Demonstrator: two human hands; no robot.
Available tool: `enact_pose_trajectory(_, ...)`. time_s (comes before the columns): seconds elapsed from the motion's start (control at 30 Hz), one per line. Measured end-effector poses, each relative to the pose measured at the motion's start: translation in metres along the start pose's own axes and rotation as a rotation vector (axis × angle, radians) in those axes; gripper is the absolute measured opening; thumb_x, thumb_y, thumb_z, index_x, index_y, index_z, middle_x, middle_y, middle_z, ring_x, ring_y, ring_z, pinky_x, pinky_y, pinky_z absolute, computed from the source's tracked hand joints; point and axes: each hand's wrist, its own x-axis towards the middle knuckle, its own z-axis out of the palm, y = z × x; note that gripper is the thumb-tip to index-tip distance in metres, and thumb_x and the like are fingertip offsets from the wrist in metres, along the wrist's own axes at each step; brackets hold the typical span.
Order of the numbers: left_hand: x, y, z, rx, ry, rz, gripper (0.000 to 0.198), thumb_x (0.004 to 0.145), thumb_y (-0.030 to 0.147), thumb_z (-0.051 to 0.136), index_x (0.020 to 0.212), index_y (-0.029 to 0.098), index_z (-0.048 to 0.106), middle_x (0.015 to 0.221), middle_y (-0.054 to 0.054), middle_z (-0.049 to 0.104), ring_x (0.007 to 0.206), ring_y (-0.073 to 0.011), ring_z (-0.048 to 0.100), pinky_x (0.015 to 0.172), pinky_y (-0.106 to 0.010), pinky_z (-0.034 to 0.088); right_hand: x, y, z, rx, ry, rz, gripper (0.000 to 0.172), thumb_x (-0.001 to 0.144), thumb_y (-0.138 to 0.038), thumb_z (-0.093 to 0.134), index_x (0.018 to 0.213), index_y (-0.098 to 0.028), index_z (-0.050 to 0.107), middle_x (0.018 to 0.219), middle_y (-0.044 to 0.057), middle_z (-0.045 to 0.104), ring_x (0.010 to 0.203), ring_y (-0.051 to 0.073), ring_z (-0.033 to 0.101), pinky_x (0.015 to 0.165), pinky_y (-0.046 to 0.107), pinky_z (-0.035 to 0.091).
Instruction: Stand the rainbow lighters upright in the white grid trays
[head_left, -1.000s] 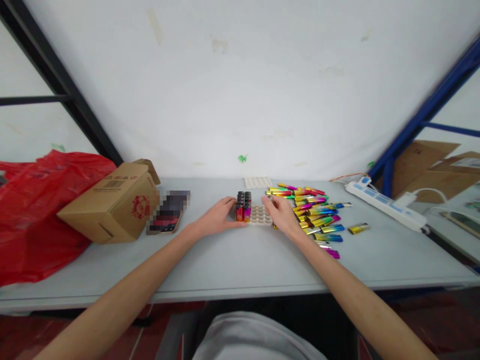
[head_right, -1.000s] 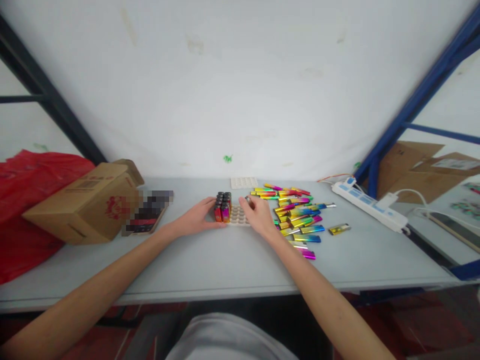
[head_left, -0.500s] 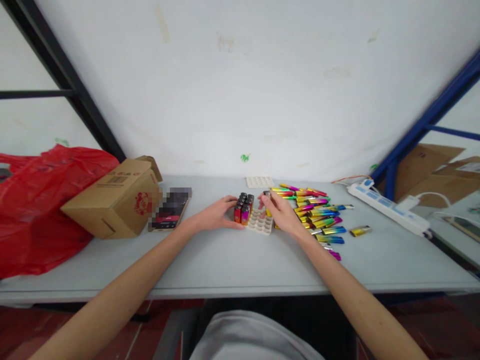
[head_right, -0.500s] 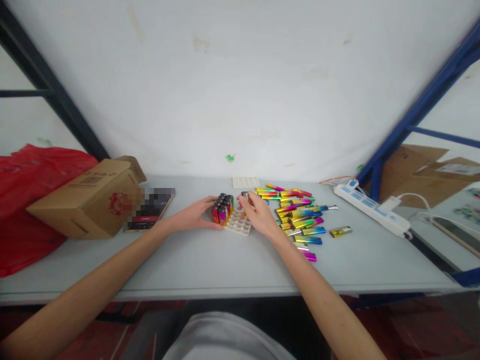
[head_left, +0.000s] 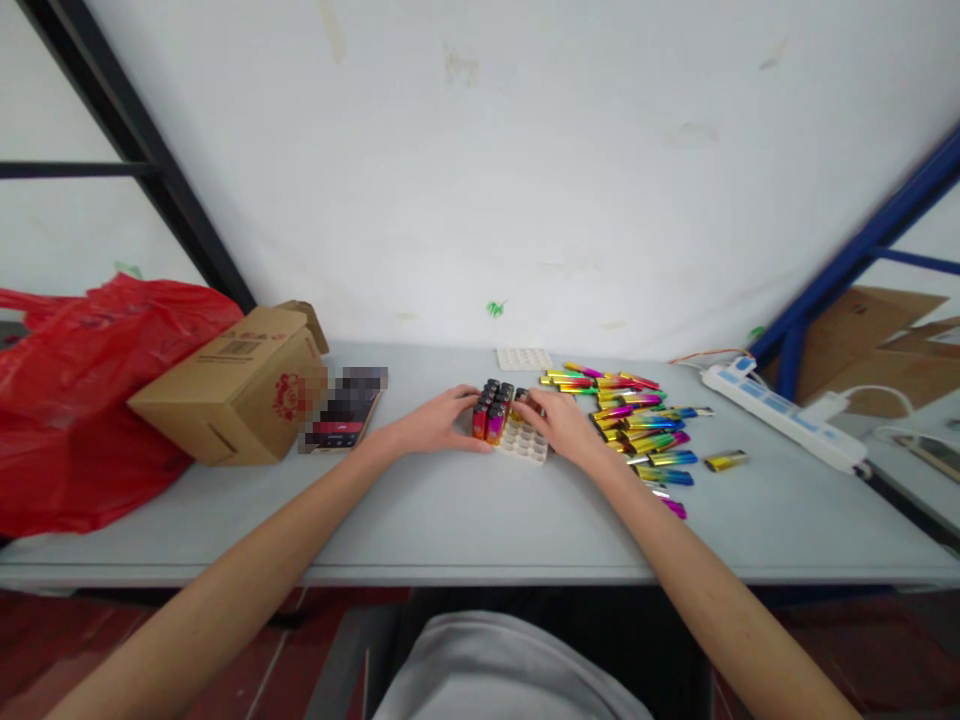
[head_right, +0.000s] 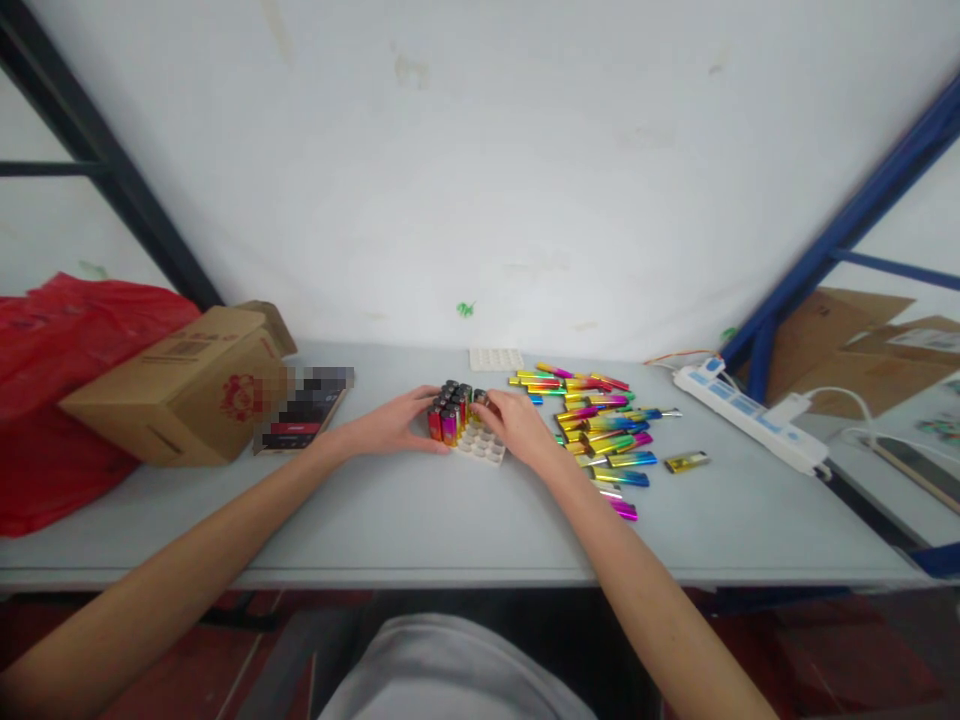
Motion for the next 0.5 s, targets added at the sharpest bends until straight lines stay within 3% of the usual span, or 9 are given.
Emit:
enact_pose_trajectory(0.1,0.000,0.000,0.000,-0.005,0.005,0.007,0.083,0.077,0.069,0.077,0.140,0.018,0.059,0.148,-0.014,0.055,0.137,-0.0336,0.052,0.119,-0.041,0.038,0.000,-0.001,-0.004,-0.098,-0.022,-0.039,0.031,0.106,-0.040,0.053,0.086,-0.018,0.063,0.084,0.007,0.068,0.081,0.021,0.062,0.074,0.030,0.043)
enact_pose_trajectory(0.2,0.000,0.001,-0.001,-0.021,0.003,-0.012,0.085,0.077,0.070,0.077,0.141,0.017,0.059,0.150,-0.014,0.054,0.138,-0.0354,0.051,0.120,-0.042,0.038,-0.005,0.008,-0.016,-0.068,-0.031,-0.063,0.031,0.106,-0.044,0.052,0.104,-0.018,0.068,0.095,0.008,0.070,0.092,0.023,0.065,0.084,0.032,0.048)
enact_pose_trajectory(0.37,0.000,0.003,-0.003,-0.020,-0.017,-0.034,0.085,0.077,0.072,0.076,0.140,0.017,0.060,0.151,-0.015,0.052,0.140,-0.0372,0.049,0.122,-0.045,0.038,-0.019,0.062,-0.043,-0.178,0.058,-0.008,0.027,0.105,-0.028,0.049,0.118,-0.018,0.071,0.118,0.014,0.072,0.117,0.029,0.063,0.106,0.046,0.046)
enact_pose_trajectory(0.5,-0.001,0.004,-0.004,-0.002,-0.020,-0.046,0.087,0.077,0.072,0.075,0.141,0.015,0.059,0.152,-0.016,0.052,0.141,-0.0368,0.048,0.122,-0.044,0.037,-0.019,0.095,-0.051,-0.288,-0.018,0.025,0.033,0.099,-0.020,0.055,0.129,-0.014,0.068,0.132,0.017,0.067,0.124,0.031,0.061,0.112,0.048,0.044)
